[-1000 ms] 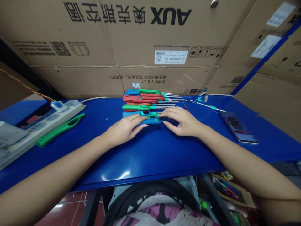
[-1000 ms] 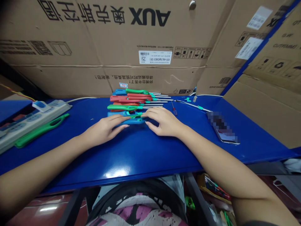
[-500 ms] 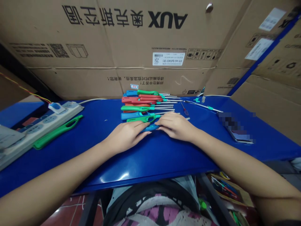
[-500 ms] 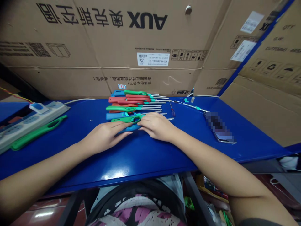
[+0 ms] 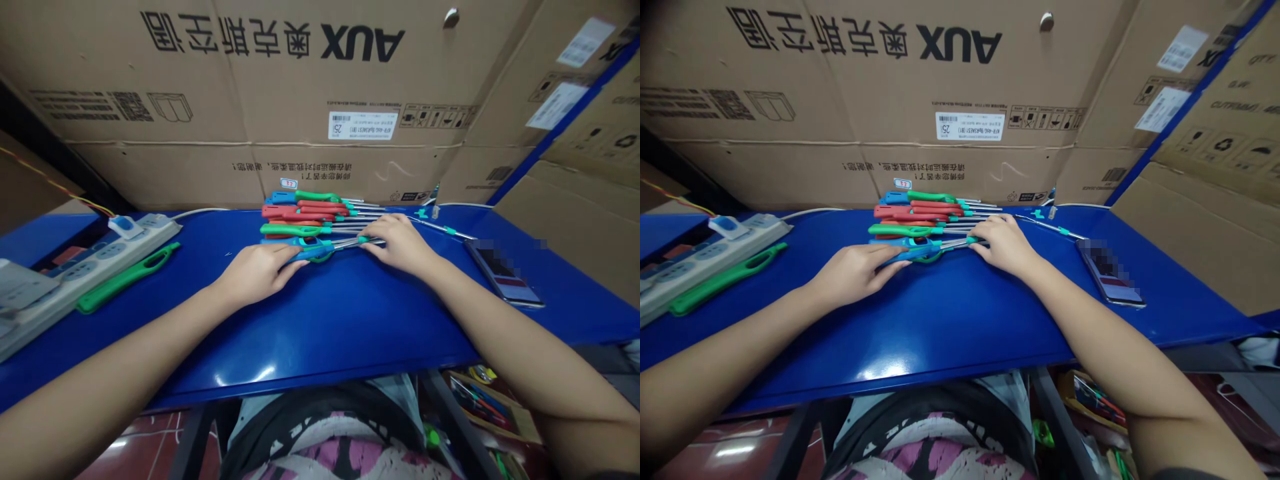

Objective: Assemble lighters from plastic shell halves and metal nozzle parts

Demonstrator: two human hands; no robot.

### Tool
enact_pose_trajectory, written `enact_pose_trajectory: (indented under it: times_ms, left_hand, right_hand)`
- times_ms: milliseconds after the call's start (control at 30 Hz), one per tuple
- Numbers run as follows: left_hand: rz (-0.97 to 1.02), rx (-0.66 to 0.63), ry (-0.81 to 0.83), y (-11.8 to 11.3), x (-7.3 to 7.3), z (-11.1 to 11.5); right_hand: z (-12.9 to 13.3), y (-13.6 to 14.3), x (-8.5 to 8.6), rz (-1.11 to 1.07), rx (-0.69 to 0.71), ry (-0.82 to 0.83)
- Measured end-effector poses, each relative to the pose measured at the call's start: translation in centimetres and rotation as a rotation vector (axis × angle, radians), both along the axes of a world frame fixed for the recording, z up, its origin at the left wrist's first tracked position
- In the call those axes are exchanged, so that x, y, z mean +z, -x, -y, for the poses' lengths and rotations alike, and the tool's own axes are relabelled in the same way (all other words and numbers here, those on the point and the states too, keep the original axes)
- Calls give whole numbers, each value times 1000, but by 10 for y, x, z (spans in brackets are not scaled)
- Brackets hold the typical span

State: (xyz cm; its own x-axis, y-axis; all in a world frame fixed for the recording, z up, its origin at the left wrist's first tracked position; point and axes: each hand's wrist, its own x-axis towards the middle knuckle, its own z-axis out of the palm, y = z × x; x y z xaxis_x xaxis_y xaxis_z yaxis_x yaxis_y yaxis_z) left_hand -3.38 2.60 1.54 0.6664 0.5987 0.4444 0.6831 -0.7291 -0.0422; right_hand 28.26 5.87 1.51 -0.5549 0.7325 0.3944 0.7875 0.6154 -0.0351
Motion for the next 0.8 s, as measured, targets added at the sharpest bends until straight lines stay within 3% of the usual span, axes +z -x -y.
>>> enact_pose_trajectory:
  times_ms: [100,333,467,633,800]
  left_hand:
    - [22,-20,25,1,0,-1]
    - [92,-113,67,-8,-6,12]
    - [158,-127,92,-13,-7,19]
    - [302,-131,373,-16,-1,20]
    - [391,-75,639,-19,2,17]
  right_hand:
    - [0,1,0,-49,65,-13]
    - [20,25,-4,-83,359,-67]
    - [27,32,-6,-60,401,-179]
    - [31,35,-8,22,454,-314]
    - [32,38,-10,-8,474,-339]
